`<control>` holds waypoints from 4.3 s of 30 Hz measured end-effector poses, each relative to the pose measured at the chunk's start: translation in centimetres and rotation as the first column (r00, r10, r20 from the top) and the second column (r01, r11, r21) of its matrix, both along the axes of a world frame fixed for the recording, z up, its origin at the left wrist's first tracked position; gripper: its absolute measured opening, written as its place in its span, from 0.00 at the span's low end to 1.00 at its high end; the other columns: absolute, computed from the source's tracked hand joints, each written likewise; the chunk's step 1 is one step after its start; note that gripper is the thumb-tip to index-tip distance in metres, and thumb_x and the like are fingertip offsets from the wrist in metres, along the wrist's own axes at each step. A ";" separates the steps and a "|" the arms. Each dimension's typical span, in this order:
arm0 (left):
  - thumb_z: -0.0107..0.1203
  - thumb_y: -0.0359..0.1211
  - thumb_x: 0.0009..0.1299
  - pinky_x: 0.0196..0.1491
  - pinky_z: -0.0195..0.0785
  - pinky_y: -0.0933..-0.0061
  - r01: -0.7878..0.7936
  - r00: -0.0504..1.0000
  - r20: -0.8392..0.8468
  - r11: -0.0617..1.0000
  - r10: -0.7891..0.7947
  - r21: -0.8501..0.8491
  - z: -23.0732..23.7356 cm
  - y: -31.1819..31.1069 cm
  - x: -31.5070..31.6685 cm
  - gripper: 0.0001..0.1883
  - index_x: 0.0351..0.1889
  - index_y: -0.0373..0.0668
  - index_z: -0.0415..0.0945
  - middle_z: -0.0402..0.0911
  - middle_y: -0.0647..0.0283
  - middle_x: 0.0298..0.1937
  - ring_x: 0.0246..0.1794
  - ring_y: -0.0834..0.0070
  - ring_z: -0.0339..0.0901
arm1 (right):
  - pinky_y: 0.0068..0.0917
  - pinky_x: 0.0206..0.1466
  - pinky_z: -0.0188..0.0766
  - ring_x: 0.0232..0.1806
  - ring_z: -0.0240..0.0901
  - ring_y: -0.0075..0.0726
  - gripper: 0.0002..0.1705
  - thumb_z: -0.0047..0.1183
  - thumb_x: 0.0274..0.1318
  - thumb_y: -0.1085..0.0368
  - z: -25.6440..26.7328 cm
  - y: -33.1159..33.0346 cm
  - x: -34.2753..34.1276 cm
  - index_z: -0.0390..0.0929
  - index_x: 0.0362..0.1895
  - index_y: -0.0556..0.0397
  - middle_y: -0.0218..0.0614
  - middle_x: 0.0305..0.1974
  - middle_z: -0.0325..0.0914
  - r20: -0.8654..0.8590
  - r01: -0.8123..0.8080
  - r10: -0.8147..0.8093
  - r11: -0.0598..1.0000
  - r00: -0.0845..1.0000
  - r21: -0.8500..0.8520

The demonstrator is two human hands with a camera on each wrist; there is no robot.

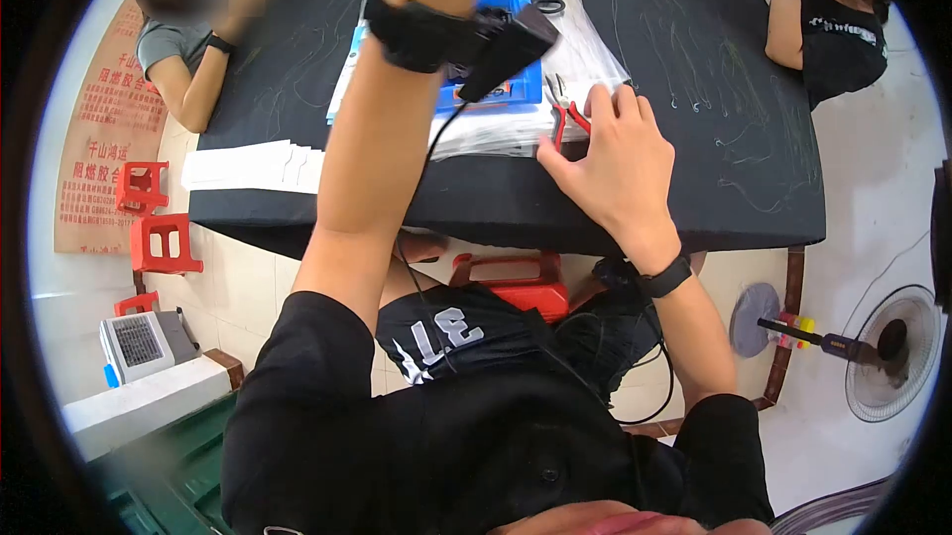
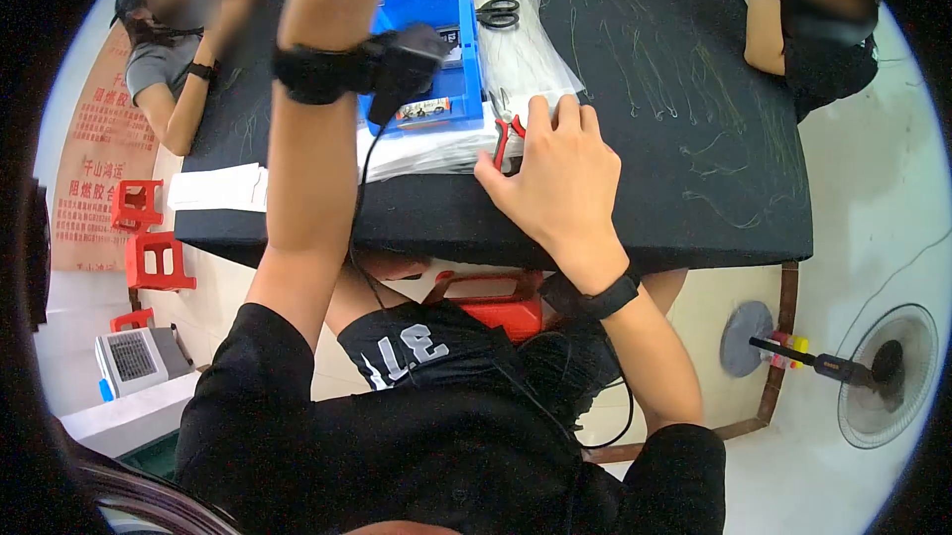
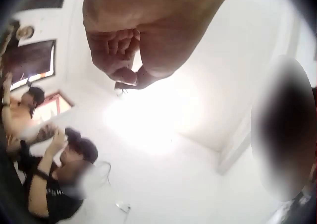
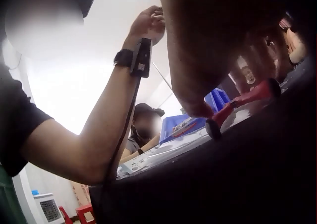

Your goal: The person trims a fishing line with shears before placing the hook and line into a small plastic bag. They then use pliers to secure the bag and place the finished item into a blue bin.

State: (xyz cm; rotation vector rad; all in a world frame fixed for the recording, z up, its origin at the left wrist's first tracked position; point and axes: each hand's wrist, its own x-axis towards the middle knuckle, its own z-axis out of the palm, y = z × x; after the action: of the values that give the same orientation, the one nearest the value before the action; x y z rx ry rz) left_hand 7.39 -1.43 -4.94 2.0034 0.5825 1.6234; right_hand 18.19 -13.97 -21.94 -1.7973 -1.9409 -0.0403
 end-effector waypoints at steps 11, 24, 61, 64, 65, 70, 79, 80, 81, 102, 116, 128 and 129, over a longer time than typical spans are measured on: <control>0.61 0.28 0.74 0.22 0.56 0.82 0.609 0.792 0.479 0.554 -0.378 -0.568 -11.8 -1.6 1.3 0.05 0.40 0.35 0.84 0.75 0.70 0.22 0.18 0.86 0.68 | 0.48 0.42 0.75 0.39 0.77 0.55 0.20 0.64 0.49 0.56 -1.9 -0.3 1.4 0.76 0.36 0.60 0.49 0.37 0.73 -0.184 0.015 -0.002 0.997 0.983 0.071; 0.64 0.28 0.72 0.21 0.55 0.83 0.421 0.882 0.426 0.740 -0.199 -0.525 -17.4 -4.8 3.0 0.05 0.41 0.35 0.83 0.78 0.69 0.23 0.18 0.87 0.68 | 0.44 0.50 0.75 0.45 0.79 0.56 0.19 0.61 0.58 0.70 -4.0 -0.6 3.5 0.73 0.51 0.64 0.52 0.44 0.78 -0.558 0.103 -0.001 0.983 0.830 0.152; 0.56 0.34 0.78 0.28 0.52 0.81 0.773 0.631 0.677 0.236 -0.378 -0.589 -16.5 -2.6 2.1 0.11 0.34 0.39 0.77 0.65 0.73 0.21 0.21 0.85 0.59 | 0.38 0.53 0.68 0.49 0.73 0.43 0.27 0.64 0.54 0.70 -2.3 -4.6 5.3 0.79 0.61 0.53 0.36 0.44 0.81 -0.162 -0.259 0.267 0.963 0.950 0.071; 0.55 0.33 0.78 0.27 0.51 0.81 0.730 0.681 0.573 0.358 -0.456 -0.582 -17.1 -3.0 2.1 0.10 0.39 0.36 0.81 0.66 0.73 0.22 0.21 0.85 0.61 | 0.40 0.54 0.68 0.50 0.73 0.44 0.27 0.63 0.55 0.71 -2.7 -5.1 5.6 0.78 0.62 0.54 0.36 0.44 0.81 -0.306 -0.178 0.185 0.983 0.934 0.049; 0.55 0.33 0.78 0.27 0.51 0.81 0.731 0.680 0.577 0.357 -0.453 -0.581 -17.2 -3.1 2.1 0.10 0.39 0.36 0.81 0.66 0.73 0.22 0.21 0.85 0.61 | 0.40 0.54 0.68 0.50 0.73 0.44 0.27 0.63 0.55 0.71 -2.5 -4.9 5.5 0.78 0.62 0.54 0.36 0.44 0.81 -0.303 -0.179 0.184 0.983 0.935 0.045; 0.58 0.30 0.77 0.28 0.52 0.80 0.668 0.737 0.487 0.396 -0.470 -0.630 -17.5 -3.8 2.2 0.09 0.48 0.33 0.83 0.66 0.74 0.23 0.20 0.86 0.61 | 0.38 0.56 0.71 0.48 0.75 0.44 0.19 0.58 0.57 0.74 -2.3 -4.2 6.2 0.76 0.55 0.59 0.41 0.48 0.82 -0.313 -0.233 0.242 0.970 0.919 0.066; 0.63 0.25 0.74 0.24 0.53 0.86 0.550 0.832 0.315 0.610 -0.456 -0.570 -16.9 -5.4 2.2 0.03 0.42 0.34 0.83 0.79 0.72 0.25 0.20 0.92 0.66 | 0.24 0.49 0.71 0.41 0.77 0.26 0.06 0.51 0.73 0.68 -3.4 -2.5 6.5 0.74 0.46 0.59 0.38 0.43 0.82 -0.798 0.012 0.253 0.951 0.547 0.310; 0.63 0.25 0.74 0.24 0.53 0.86 0.556 0.828 0.314 0.604 -0.465 -0.571 -17.0 -5.4 2.4 0.03 0.42 0.34 0.83 0.79 0.72 0.25 0.20 0.92 0.66 | 0.24 0.49 0.71 0.41 0.77 0.26 0.06 0.51 0.73 0.68 -3.5 -2.3 6.3 0.74 0.46 0.59 0.38 0.43 0.82 -0.799 0.022 0.247 0.951 0.549 0.309; 0.63 0.24 0.74 0.24 0.54 0.86 0.546 0.836 0.282 0.661 -0.471 -0.515 -17.2 -5.4 2.5 0.03 0.42 0.34 0.82 0.79 0.72 0.25 0.21 0.93 0.66 | 0.24 0.48 0.71 0.41 0.78 0.25 0.07 0.52 0.72 0.68 -3.5 -2.1 6.1 0.75 0.46 0.59 0.36 0.41 0.81 -0.834 0.018 0.254 0.953 0.491 0.301; 0.60 0.29 0.76 0.31 0.66 0.84 0.513 0.855 0.324 0.575 -0.404 -0.637 -17.2 -5.3 2.2 0.07 0.44 0.34 0.82 0.87 0.61 0.33 0.26 0.84 0.77 | 0.24 0.26 0.58 0.21 0.59 0.24 0.08 0.62 0.62 0.69 -4.3 -2.4 5.3 0.73 0.40 0.55 0.31 0.23 0.67 -0.606 0.209 0.006 0.936 0.796 0.284; 0.64 0.22 0.71 0.36 0.71 0.83 0.430 0.863 -0.049 0.783 -0.503 -0.450 -16.2 -4.9 1.7 0.06 0.45 0.30 0.84 0.86 0.64 0.31 0.31 0.84 0.82 | 0.22 0.47 0.73 0.40 0.77 0.22 0.09 0.56 0.71 0.68 -3.8 -2.6 7.4 0.78 0.50 0.59 0.32 0.39 0.80 -0.801 0.068 0.230 0.946 0.553 0.318; 0.65 0.20 0.68 0.38 0.69 0.83 0.414 0.823 -0.255 0.844 -0.507 -0.342 -15.7 -4.5 0.9 0.07 0.44 0.30 0.85 0.86 0.63 0.32 0.28 0.86 0.76 | 0.17 0.39 0.68 0.32 0.71 0.18 0.07 0.66 0.60 0.72 -0.8 -2.9 8.6 0.84 0.42 0.59 0.28 0.36 0.84 -0.655 0.049 0.198 0.940 0.729 0.338; 0.65 0.20 0.68 0.38 0.69 0.83 0.414 0.823 -0.256 0.843 -0.508 -0.342 -15.7 -4.5 0.9 0.07 0.44 0.30 0.85 0.86 0.63 0.32 0.28 0.86 0.76 | 0.17 0.39 0.68 0.32 0.71 0.18 0.07 0.66 0.60 0.72 -0.6 -2.8 8.8 0.84 0.42 0.59 0.28 0.36 0.84 -0.655 0.049 0.198 0.940 0.729 0.338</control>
State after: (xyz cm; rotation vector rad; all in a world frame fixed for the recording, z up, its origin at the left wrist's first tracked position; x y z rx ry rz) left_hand 8.33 -5.95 -20.62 2.0193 0.3625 0.8626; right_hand 26.97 -16.77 -22.58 -1.2475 -1.3574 0.2726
